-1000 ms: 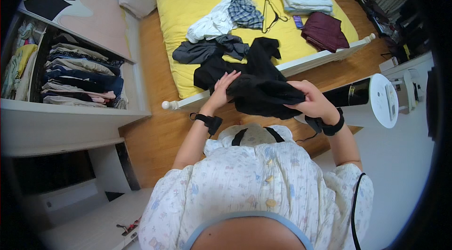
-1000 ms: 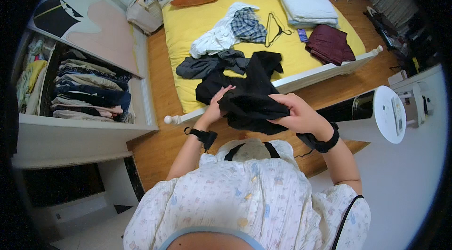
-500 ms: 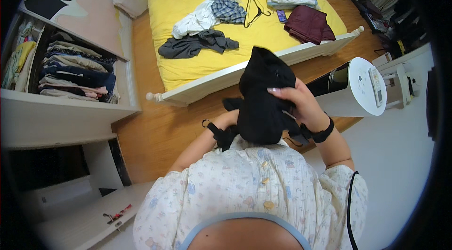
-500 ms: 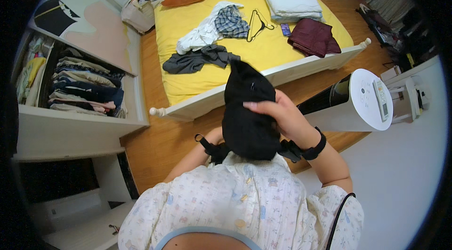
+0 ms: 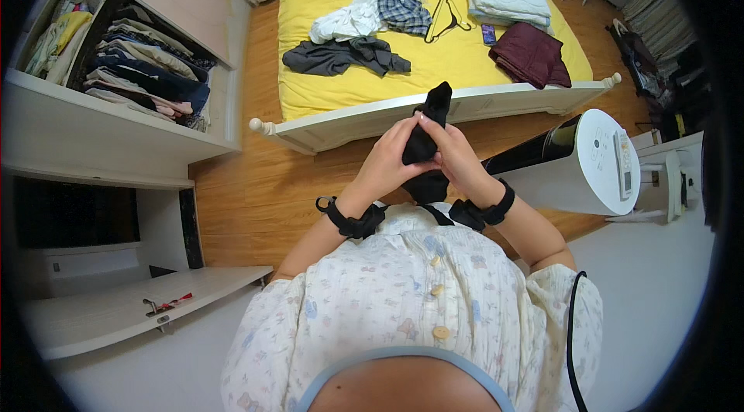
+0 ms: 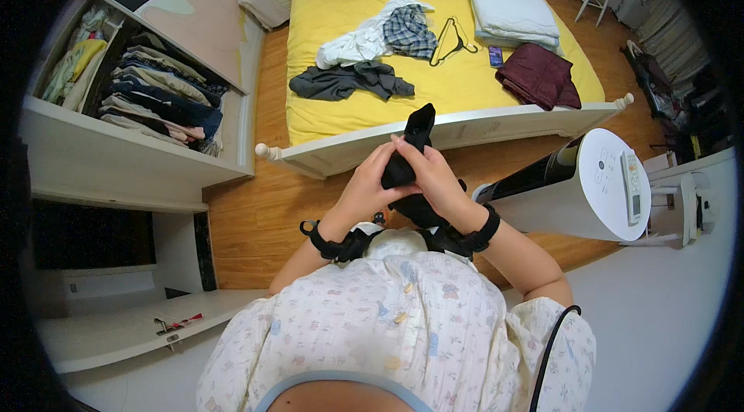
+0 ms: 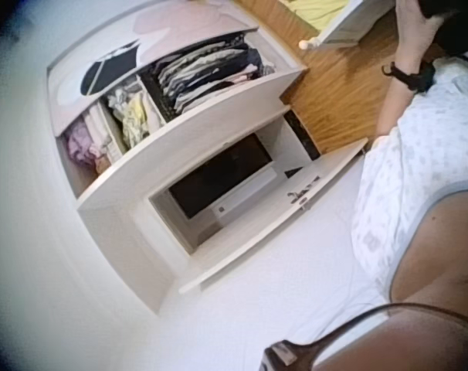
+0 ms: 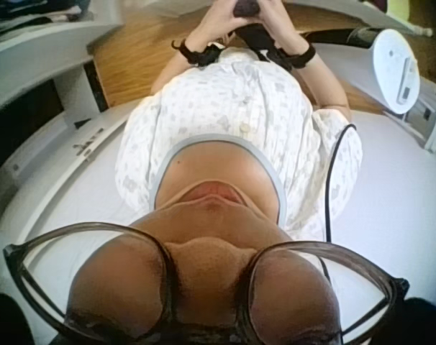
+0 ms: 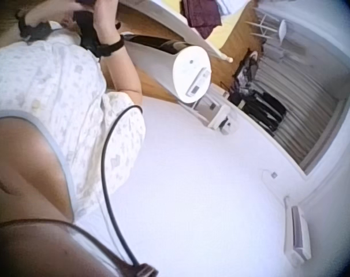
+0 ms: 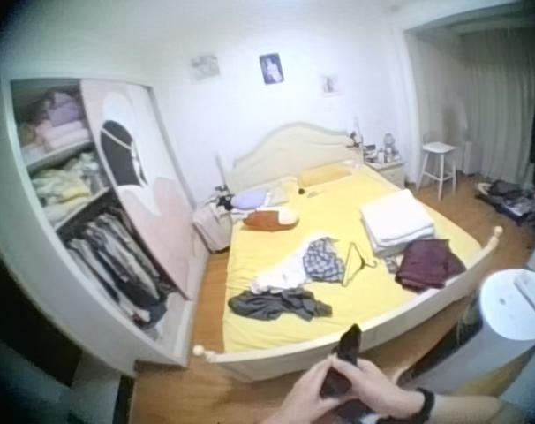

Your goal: The person hangs several items of clothing from a bed onto hangers and places them inside a closet.

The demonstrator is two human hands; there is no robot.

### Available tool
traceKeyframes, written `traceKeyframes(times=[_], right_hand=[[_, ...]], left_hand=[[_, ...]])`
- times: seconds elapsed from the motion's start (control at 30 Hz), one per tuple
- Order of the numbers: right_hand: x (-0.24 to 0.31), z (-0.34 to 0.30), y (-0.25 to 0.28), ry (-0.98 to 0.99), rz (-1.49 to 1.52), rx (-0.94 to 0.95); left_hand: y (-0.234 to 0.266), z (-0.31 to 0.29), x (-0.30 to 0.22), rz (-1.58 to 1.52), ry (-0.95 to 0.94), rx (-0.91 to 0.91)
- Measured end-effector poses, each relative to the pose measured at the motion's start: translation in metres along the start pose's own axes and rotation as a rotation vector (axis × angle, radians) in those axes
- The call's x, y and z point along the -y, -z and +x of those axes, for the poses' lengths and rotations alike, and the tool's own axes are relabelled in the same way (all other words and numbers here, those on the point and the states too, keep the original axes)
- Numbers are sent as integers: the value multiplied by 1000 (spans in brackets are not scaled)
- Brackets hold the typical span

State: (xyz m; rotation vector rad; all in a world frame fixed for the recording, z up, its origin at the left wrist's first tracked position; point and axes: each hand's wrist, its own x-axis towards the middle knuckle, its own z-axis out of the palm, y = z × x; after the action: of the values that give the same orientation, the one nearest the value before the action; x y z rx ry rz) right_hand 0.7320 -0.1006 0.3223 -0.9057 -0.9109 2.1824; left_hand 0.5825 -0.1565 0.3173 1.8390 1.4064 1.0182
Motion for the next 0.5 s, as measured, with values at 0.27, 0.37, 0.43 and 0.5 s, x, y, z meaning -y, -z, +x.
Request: traceKeyframes(times=[0.27, 0.37, 0.43, 0.5], right_hand=[[19, -3, 21, 97, -265, 113], [21, 10, 39, 227, -114, 154], [34, 10, 47, 280, -218, 118], [50, 8, 52, 321, -359, 83]], left_hand=[[-8, 9, 24, -274, 58, -85], [-3, 19, 36, -365, 158, -252], [12, 29, 57, -338, 253, -404], [43, 35, 83, -355, 399, -468]])
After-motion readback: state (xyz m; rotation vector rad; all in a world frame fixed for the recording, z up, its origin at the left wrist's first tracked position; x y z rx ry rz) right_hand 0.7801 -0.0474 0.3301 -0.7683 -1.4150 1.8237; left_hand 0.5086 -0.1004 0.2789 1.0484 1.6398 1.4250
